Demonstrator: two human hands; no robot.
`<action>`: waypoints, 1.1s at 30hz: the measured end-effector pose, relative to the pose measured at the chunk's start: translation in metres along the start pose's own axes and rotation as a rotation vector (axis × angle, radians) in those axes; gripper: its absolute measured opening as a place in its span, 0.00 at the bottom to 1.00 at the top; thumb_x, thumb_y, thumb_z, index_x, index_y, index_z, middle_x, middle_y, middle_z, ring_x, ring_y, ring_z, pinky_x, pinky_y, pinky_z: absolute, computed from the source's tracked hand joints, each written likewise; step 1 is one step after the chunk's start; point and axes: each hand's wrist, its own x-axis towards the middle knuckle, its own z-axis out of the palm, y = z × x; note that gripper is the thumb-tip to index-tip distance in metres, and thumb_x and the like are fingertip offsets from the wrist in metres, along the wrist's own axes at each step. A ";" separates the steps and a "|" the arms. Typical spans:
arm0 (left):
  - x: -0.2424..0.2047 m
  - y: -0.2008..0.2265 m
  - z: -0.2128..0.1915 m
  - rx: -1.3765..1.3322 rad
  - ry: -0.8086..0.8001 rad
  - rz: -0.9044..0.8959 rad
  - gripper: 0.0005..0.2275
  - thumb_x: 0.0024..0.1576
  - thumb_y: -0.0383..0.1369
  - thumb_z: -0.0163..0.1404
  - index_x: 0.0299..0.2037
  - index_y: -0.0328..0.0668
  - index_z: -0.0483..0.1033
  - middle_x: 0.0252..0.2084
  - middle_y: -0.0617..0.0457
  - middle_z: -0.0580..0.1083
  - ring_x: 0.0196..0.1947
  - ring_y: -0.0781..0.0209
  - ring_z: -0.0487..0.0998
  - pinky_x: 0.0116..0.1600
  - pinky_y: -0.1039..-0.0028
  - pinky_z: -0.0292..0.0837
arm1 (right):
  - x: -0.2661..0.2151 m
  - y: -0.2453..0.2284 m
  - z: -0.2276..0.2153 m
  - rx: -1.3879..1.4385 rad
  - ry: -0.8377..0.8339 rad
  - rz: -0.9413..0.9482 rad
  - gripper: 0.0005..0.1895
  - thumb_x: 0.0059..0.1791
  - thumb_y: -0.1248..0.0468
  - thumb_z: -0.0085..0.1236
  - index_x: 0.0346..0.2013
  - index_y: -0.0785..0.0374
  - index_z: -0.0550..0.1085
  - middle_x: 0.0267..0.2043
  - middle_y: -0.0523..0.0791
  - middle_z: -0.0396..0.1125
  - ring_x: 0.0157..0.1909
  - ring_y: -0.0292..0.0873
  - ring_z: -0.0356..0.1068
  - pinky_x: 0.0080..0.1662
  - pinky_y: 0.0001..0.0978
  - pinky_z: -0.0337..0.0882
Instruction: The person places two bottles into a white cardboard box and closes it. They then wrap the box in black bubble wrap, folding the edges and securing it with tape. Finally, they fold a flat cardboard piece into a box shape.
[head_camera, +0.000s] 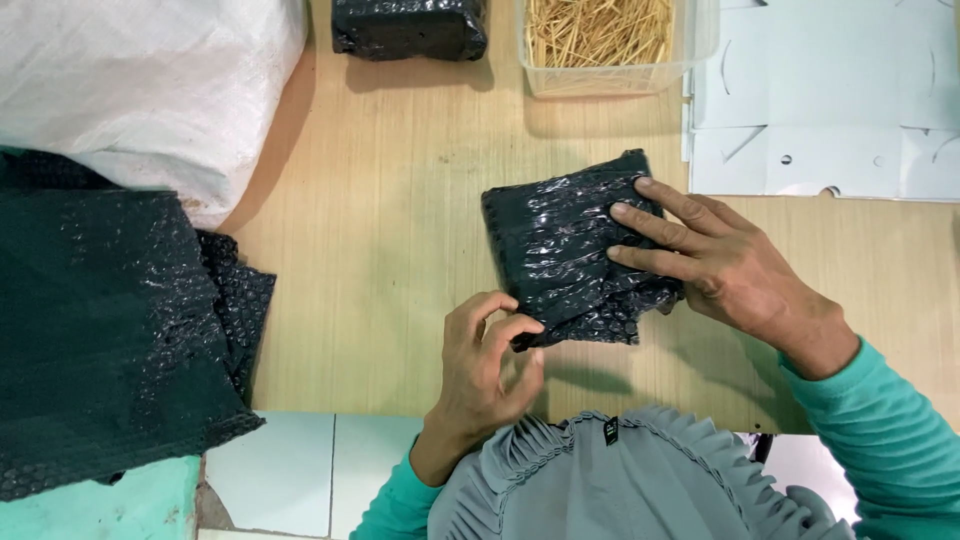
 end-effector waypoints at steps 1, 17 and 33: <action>0.007 0.010 -0.005 0.001 -0.010 -0.010 0.11 0.59 0.40 0.49 0.46 0.46 0.76 0.53 0.45 0.67 0.56 0.50 0.72 0.61 0.60 0.65 | 0.000 -0.001 0.000 0.011 -0.002 -0.002 0.25 0.58 0.73 0.32 0.65 0.53 0.71 0.77 0.46 0.55 0.81 0.57 0.51 0.62 0.50 0.67; 0.051 0.018 0.017 0.224 0.113 0.283 0.09 0.57 0.18 0.57 0.37 0.47 0.82 0.41 0.52 0.73 0.39 0.54 0.73 0.46 0.64 0.71 | -0.001 -0.009 0.006 0.022 0.085 0.008 0.39 0.41 0.86 0.47 0.64 0.55 0.72 0.76 0.46 0.55 0.79 0.58 0.53 0.67 0.55 0.67; 0.063 0.020 0.027 0.376 -0.010 0.264 0.07 0.58 0.20 0.56 0.46 0.36 0.78 0.43 0.46 0.72 0.34 0.53 0.72 0.38 0.66 0.70 | -0.004 -0.012 0.006 -0.007 0.076 0.023 0.34 0.43 0.75 0.48 0.65 0.53 0.71 0.77 0.46 0.55 0.79 0.56 0.51 0.66 0.52 0.64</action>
